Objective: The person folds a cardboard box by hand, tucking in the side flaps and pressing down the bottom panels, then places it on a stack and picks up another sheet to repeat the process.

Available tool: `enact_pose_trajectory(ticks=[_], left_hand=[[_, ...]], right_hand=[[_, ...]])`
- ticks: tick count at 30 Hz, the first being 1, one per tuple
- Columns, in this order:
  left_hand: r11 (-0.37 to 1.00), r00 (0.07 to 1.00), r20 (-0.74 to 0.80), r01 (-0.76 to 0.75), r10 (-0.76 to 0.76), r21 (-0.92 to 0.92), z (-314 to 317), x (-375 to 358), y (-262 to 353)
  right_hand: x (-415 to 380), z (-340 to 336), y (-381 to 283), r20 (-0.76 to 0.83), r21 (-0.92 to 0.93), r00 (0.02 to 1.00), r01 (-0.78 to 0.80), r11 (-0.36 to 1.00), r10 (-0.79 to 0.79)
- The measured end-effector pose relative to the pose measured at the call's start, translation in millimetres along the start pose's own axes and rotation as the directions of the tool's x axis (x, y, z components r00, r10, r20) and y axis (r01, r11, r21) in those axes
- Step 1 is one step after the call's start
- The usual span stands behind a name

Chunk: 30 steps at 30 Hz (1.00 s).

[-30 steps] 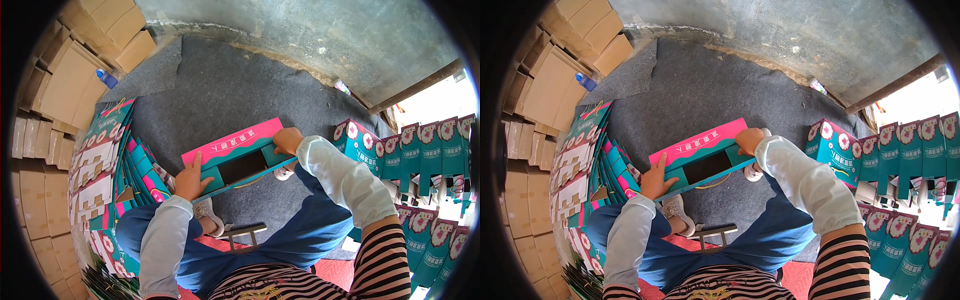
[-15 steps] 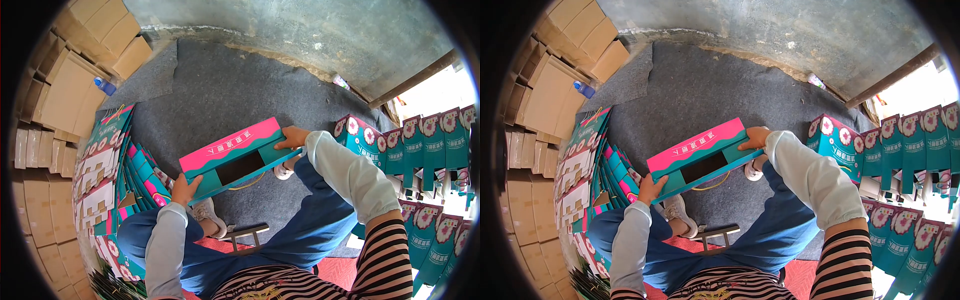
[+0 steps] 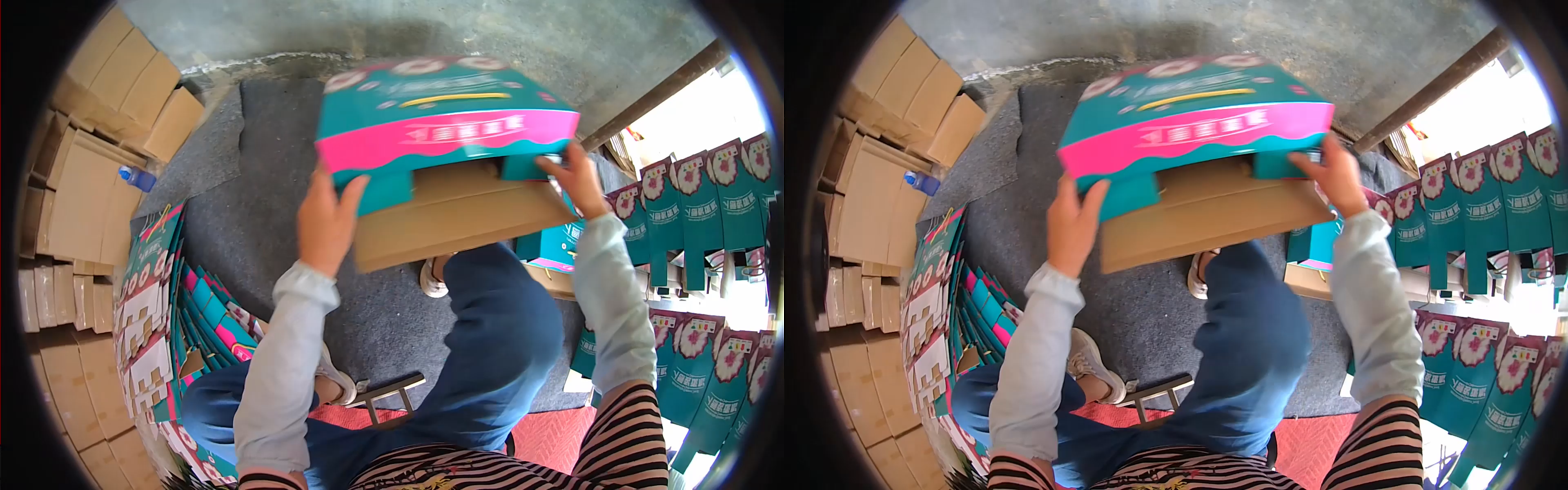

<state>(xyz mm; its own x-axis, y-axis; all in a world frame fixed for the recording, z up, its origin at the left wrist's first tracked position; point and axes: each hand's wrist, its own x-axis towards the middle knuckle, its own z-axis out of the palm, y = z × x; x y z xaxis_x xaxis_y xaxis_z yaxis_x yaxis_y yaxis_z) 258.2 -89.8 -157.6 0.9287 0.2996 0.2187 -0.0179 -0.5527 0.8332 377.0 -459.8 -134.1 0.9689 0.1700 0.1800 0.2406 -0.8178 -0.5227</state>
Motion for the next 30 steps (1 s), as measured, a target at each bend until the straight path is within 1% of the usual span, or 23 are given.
enact_pose_trajectory(ticks=[1, 3, 5, 7, 9, 11, 12, 13, 14, 15, 17, 19, 20, 21, 23, 24, 25, 27, 28, 29, 30], left_hand=[[0.998, 0.999, 0.037, -0.034, 0.035, -0.047, 27, 9, 13], [0.978, 0.979, 0.1, -0.166, 0.179, -0.128, 85, 21, 29], [0.96, 0.943, 0.282, -0.105, 0.179, -0.259, 136, 20, 48], [0.898, 0.902, 0.281, -0.203, 0.326, -0.39, 203, 9, 34], [0.879, 0.817, 0.426, -0.192, 0.39, -0.437, 248, -6, 30], [0.865, 0.744, 0.511, -0.178, 0.431, -0.47, 275, -24, 31], [0.858, 0.703, 0.551, -0.167, 0.449, -0.486, 285, -31, 31], [0.876, 0.646, 0.633, -0.119, 0.426, -0.468, 293, -34, 34], [0.892, 0.581, 0.707, -0.075, 0.403, -0.446, 297, -36, 39], [0.907, 0.509, 0.773, -0.038, 0.379, -0.42, 305, -39, 41], [0.924, 0.429, 0.834, -0.005, 0.346, -0.381, 319, -40, 43], [0.948, 0.355, 0.89, 0.032, 0.285, -0.317, 329, -43, 46], [0.945, 0.351, 0.888, 0.02, 0.299, -0.326, 335, -46, 46], [0.948, 0.313, 0.903, 0.031, 0.293, -0.318, 337, -47, 49], [0.954, 0.246, 0.928, 0.043, 0.279, -0.298, 337, -47, 54], [0.956, 0.206, 0.941, 0.066, 0.268, -0.287, 339, -51, 56], [0.957, 0.206, 0.941, 0.053, 0.27, -0.286, 339, -53, 55], [0.959, 0.209, 0.939, 0.023, 0.272, -0.283, 336, -56, 53], [0.949, 0.262, 0.918, 0.028, 0.297, -0.315, 333, -57, 49], [0.937, 0.312, 0.894, 0.031, 0.322, -0.349, 327, -56, 42], [0.923, 0.361, 0.866, 0.032, 0.346, -0.382, 319, -56, 34]], right_hand=[[-8, -16, 28, -0.053, 0.043, 0.998, -0.029, 0.999, 0.032], [-33, -45, 64, -0.187, 0.163, 0.981, -0.014, 0.987, 0.045], [-66, -66, 111, -0.214, 0.21, 0.954, -0.167, 0.963, 0.212], [-107, -76, 178, -0.247, 0.038, 0.921, -0.301, 0.953, 0.301], [-148, -77, 211, -0.266, 0.116, 0.914, -0.284, 0.952, 0.305], [-189, -71, 256, -0.255, 0.203, 0.876, -0.366, 0.908, 0.409], [-212, -67, 285, -0.222, 0.221, 0.855, -0.424, 0.878, 0.468], [-235, -62, 316, -0.19, 0.236, 0.829, -0.482, 0.844, 0.526], [-257, -49, 349, -0.229, 0.414, 0.811, -0.42, 0.807, 0.539], [-267, -45, 355, -0.215, 0.425, 0.739, -0.517, 0.743, 0.638], [-274, -37, 373, -0.244, 0.416, 0.697, -0.553, 0.722, 0.675], [-265, -36, 375, -0.257, 0.336, 0.584, -0.693, 0.638, 0.77], [-258, -35, 374, -0.267, 0.291, 0.525, -0.756, 0.587, 0.808], [-256, -35, 376, -0.298, 0.404, 0.499, -0.706, 0.582, 0.813], [-248, -31, 377, -0.349, 0.61, 0.448, -0.559, 0.562, 0.823], [-245, -38, 377, -0.236, 0.688, 0.469, -0.538, 0.487, 0.851], [-244, -38, 375, -0.242, 0.745, 0.432, -0.491, 0.451, 0.869], [-249, -39, 374, -0.243, 0.845, 0.358, -0.379, 0.378, 0.902], [-268, -39, 391, -0.251, 0.834, 0.373, -0.385, 0.395, 0.893], [-279, -40, 386, -0.232, 0.855, 0.361, -0.367, 0.367, 0.903], [-288, -36, 365, -0.202, 0.878, 0.352, -0.348, 0.328, 0.914]])
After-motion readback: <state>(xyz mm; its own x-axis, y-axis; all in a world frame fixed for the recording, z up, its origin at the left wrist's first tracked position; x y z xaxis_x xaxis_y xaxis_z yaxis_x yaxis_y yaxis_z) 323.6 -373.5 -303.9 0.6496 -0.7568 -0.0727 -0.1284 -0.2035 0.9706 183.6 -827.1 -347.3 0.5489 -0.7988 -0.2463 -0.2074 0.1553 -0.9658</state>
